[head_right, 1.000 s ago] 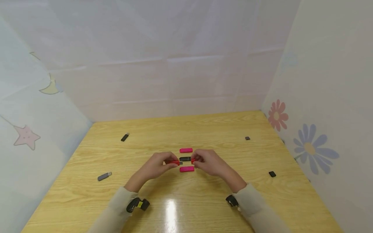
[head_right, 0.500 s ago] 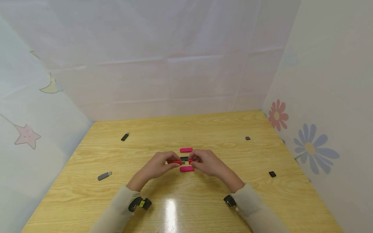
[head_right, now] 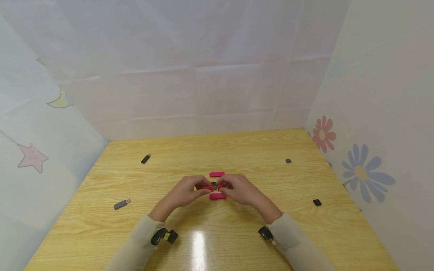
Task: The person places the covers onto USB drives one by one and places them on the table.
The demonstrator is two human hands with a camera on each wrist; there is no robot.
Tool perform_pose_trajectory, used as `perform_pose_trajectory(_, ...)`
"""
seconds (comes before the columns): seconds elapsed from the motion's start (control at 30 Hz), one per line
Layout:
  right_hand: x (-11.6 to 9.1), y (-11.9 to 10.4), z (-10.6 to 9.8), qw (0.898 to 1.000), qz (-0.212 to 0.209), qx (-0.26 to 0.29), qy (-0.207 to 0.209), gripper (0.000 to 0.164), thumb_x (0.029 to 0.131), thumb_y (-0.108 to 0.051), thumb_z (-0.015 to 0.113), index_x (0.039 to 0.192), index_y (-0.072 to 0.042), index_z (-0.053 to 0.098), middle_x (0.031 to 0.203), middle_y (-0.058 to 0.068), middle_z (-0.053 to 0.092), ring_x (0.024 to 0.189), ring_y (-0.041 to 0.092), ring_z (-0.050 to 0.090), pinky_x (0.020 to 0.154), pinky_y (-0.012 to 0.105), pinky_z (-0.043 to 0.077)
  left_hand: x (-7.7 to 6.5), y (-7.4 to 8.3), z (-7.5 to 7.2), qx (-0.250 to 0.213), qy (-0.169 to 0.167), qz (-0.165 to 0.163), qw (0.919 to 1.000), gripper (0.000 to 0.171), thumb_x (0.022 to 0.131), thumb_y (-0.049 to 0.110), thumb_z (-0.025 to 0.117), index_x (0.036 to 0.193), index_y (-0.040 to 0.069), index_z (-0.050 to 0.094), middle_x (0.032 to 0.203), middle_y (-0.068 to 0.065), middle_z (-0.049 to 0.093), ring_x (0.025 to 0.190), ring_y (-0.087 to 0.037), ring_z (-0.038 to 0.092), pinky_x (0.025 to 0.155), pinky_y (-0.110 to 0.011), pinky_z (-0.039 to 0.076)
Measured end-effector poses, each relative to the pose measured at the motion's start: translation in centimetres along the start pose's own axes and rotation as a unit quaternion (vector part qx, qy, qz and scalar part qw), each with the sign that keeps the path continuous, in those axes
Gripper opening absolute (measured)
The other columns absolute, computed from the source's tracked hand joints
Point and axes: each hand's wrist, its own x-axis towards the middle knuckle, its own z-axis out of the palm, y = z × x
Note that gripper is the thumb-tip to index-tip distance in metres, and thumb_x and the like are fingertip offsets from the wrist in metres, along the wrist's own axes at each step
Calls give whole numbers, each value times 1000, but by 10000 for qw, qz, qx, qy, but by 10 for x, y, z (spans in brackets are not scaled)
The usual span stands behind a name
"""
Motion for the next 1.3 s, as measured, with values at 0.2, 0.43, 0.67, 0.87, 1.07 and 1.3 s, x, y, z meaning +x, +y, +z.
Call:
perform_pose_trajectory(0.2,1,-1,1,10000,2,-3,19,14,97,-6,67,111,-8,71,98,-2,73,85,6,67,73,24,55,0,3,0,16,15,58,10000,15,99,23,68,111,14,70,101,7,73,86,0,64,78,-22,53)
perform_pose_trajectory(0.43,1,0,2,9999,-131,-1,62,14,98,-8,67,111,-6,70,98,-1,73,85,7,67,72,25,56,1,3,1,-71,31,65,9999,14,98,22,69,111,15,70,102,6,74,87,0,65,79,-21,54)
perform_pose_trajectory(0.67,1,0,4,9996,-273,25,102,13,98,-6,67,110,-6,70,96,0,73,83,7,67,71,25,56,1,6,1,-75,31,38,10000,16,98,22,69,113,15,70,103,5,74,88,-2,65,80,-22,54)
perform_pose_trajectory(0.87,2,-1,6,9996,-227,110,84,12,98,-7,67,109,-8,69,94,-1,73,81,7,68,71,24,56,1,6,3,-45,69,67,9999,15,98,20,70,111,14,71,100,6,74,85,-1,64,77,-22,53)
perform_pose_trajectory(1.07,2,-3,8,9997,-36,250,76,9,98,-7,67,107,-8,67,92,5,73,77,15,70,69,24,55,1,5,4,1,78,31,10000,13,98,20,70,110,15,71,98,7,73,83,0,63,75,-21,53)
perform_pose_trajectory(1.3,3,-7,11,9986,-37,510,151,7,99,-3,64,105,-4,65,90,12,73,76,30,72,65,24,56,0,7,4,44,126,23,9999,12,98,21,70,108,15,70,97,7,73,82,-1,62,74,-21,52)
